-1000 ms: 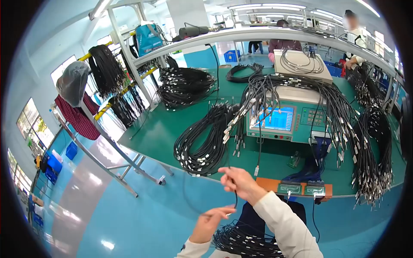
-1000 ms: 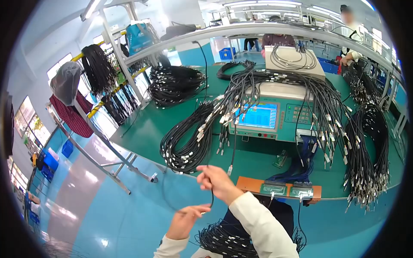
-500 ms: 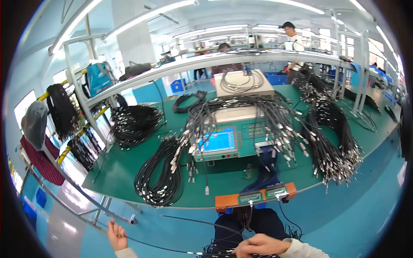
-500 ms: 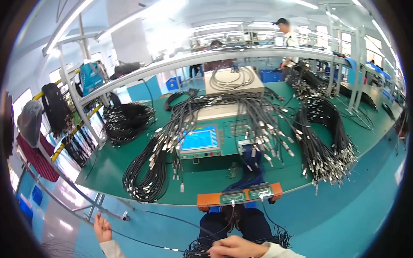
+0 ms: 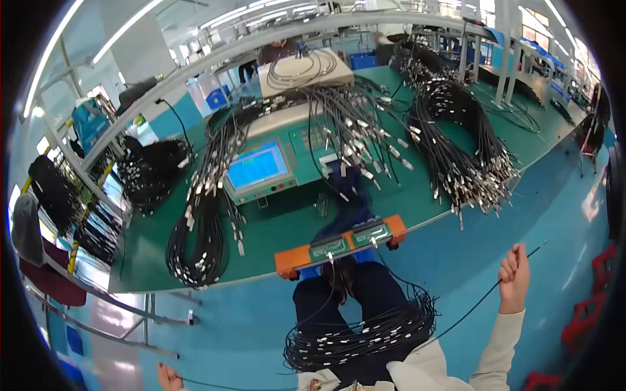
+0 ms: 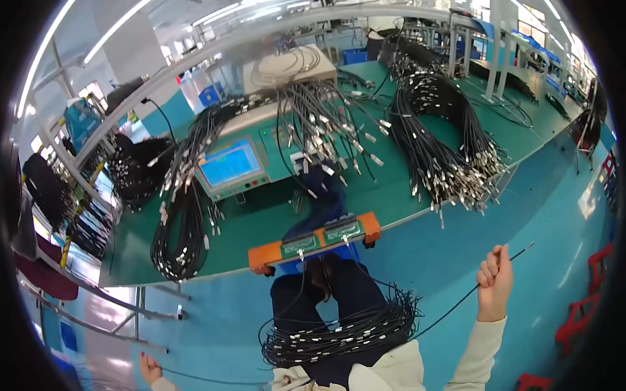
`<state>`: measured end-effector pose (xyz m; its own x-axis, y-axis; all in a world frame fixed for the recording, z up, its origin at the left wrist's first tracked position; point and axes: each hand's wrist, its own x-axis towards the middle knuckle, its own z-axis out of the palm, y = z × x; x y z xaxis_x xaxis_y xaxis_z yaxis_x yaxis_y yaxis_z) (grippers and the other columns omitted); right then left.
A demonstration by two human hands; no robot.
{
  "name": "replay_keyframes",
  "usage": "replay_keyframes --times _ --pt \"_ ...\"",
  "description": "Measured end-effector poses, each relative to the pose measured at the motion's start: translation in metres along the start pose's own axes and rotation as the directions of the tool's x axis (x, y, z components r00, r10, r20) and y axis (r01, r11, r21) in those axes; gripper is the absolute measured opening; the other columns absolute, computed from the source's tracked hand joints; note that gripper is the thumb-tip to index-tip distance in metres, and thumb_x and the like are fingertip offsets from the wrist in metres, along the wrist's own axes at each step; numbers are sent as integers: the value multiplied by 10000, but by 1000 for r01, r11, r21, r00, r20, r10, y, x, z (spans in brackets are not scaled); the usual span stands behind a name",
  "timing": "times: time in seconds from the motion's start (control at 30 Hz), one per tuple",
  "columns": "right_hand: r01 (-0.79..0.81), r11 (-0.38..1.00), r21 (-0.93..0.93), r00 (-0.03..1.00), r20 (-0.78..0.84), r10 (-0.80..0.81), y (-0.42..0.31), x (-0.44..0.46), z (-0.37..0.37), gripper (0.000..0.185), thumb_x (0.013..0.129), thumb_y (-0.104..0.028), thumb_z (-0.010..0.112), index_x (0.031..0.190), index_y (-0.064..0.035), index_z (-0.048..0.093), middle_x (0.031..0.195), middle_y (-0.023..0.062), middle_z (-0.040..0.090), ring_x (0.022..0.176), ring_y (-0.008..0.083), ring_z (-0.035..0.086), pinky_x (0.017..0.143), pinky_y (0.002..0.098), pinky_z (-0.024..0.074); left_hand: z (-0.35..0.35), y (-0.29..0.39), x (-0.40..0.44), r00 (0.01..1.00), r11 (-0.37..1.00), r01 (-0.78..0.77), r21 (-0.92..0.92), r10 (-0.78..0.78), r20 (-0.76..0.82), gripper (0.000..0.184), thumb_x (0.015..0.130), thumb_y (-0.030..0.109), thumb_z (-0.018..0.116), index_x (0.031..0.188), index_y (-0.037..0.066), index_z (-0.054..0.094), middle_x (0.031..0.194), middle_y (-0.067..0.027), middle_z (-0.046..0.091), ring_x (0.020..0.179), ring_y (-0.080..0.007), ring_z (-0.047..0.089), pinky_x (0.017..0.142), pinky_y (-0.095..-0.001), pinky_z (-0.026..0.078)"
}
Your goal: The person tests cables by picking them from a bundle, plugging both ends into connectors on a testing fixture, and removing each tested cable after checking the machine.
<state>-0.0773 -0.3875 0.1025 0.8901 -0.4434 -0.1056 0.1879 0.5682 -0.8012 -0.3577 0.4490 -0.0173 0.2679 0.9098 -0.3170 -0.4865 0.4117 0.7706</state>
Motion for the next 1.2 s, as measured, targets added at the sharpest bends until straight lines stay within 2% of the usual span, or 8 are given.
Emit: replay_keyframes --times 0.2,0.33,0.5,0.73,0.8,0.87,1.0,1.2 --pt "352 614 -706 886 463 24 101 10 72 291 961 -291 442 947 -44 594 673 30 599 487 109 457 462 270 365 250 -108 -234 726 820 78 567 -436 531 212 886 93 568 1078 3 555 843 -21 556 671 -65 497 526 -188 402" --pt "476 394 -786 833 547 86 163 6 127 235 921 -212 500 958 9 571 707 144 638 656 311 628 613 397 473 305 -256 -299 276 280 -917 283 -65 959 300 866 208 586 1043 -34 569 847 -141 638 644 -243 600 583 -348 473" --pt "576 169 -800 798 595 95 192 11 125 164 872 -148 560 827 9 544 654 201 602 654 382 600 603 466 460 303 -325 -352 297 -205 -947 246 -281 913 259 887 282 555 775 54 509 596 -108 607 515 -311 614 448 -390 478" --pt "492 250 -834 813 542 210 137 -14 60 113 854 -124 548 794 -33 578 616 170 577 578 367 575 554 437 443 247 -285 -366 141 -101 -989 105 -477 868 144 861 222 557 782 102 555 554 -126 576 491 -331 604 445 -439 479" --pt "251 502 -828 931 348 108 96 -3 37 223 916 -172 487 775 -12 550 615 98 544 580 205 547 553 321 417 240 -237 -317 255 -321 -938 129 -391 884 134 845 174 545 797 75 622 687 -68 573 520 -227 566 484 -389 437" --pt "276 277 -920 958 288 3 57 15 19 220 923 -209 497 894 -3 567 682 114 574 661 203 569 607 317 427 235 -180 -255 740 317 -620 718 -69 669 222 914 197 444 770 77 563 644 16 439 504 -98 363 462 -279 301" --pt "302 -132 -944 820 328 -469 87 50 -42 324 945 -223 471 1140 34 498 715 80 572 607 147 517 572 288 416 131 -136 -60 551 -486 -620 616 290 783 378 938 238 462 1069 -113 503 924 -204 594 615 -177 491 539 -310 382" --pt "57 802 -594 998 52 -32 68 45 -29 309 959 -257 455 1166 -32 501 674 -4 524 438 15 306 397 180 239 84 -85 -39 950 791 19 612 -205 236 479 899 127 505 1264 -154 375 1238 -242 471 716 -138 448 648 -268 416"
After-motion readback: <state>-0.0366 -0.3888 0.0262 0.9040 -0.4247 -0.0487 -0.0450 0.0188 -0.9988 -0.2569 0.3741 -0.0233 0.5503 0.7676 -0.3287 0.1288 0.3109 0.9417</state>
